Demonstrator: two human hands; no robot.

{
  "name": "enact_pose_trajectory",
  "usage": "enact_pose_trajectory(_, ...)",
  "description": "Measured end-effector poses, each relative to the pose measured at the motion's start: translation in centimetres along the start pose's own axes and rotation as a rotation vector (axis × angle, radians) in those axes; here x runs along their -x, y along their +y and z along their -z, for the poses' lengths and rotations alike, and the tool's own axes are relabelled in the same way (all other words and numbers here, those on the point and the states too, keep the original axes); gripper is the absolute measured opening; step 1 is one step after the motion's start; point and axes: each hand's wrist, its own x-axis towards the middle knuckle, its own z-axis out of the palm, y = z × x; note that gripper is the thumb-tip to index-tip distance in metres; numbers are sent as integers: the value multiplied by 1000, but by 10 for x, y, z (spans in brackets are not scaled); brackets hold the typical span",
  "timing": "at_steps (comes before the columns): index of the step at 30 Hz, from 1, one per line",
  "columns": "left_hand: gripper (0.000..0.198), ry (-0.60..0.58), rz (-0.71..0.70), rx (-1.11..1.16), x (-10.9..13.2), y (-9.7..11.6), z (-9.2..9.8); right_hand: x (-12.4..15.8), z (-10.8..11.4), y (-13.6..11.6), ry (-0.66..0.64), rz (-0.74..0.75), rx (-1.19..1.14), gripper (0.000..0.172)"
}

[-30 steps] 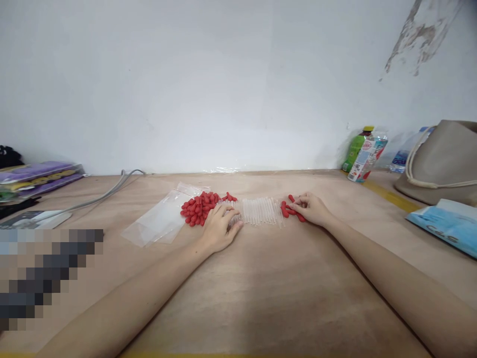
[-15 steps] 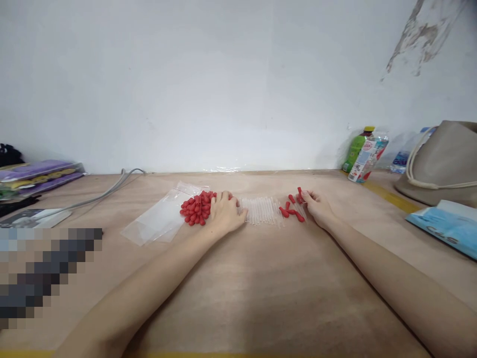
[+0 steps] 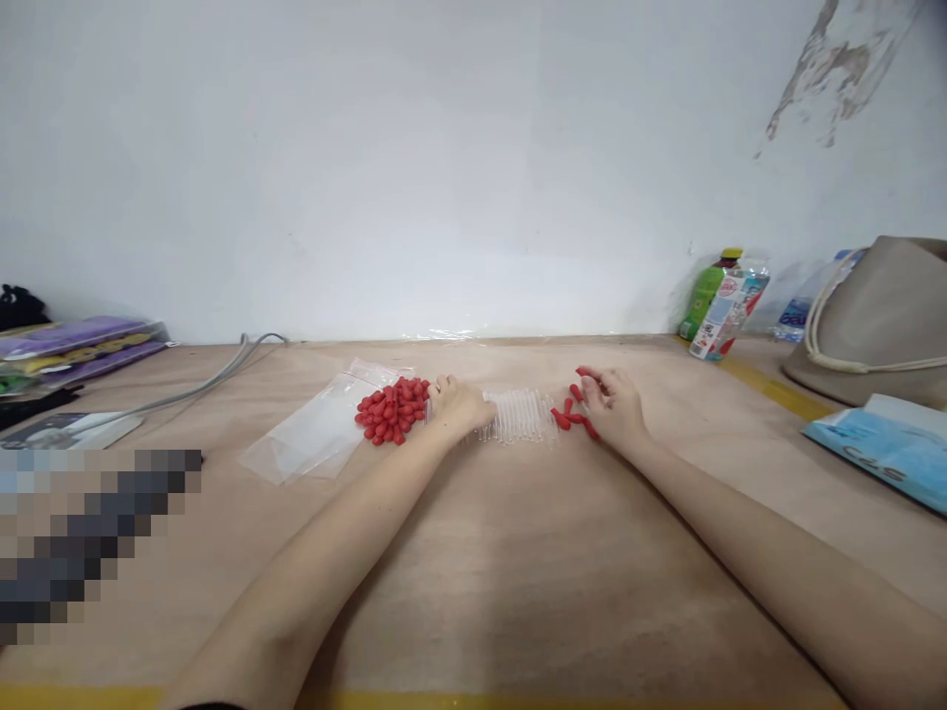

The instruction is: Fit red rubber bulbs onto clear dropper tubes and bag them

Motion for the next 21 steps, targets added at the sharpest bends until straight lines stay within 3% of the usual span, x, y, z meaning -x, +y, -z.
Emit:
enact_pose_trajectory(3,20,20,-76,26,10,-1,7,12,-6,-26,-67,229,48,24)
enact_pose_trajectory(6,15,58,-226,79,26,-10,20,25,-12,-49,-174,339,70,16)
enact_pose_trajectory(9,15,84,-492,204,44,-29,27,35,-16,-63,-279,349,32,14)
enact_pose_trajectory(13,18,224,-662,185,59,-56,20,42,-17,-69,-369,313,-75,19)
enact_pose_trajectory(17,27,212,-721,187,63,-65,9,43,-15,-71,-420,361,-96,30)
enact_pose_trajectory(21,29,179,-727,225,64,-62,8,42,-12,-76,-448,392,-71,27)
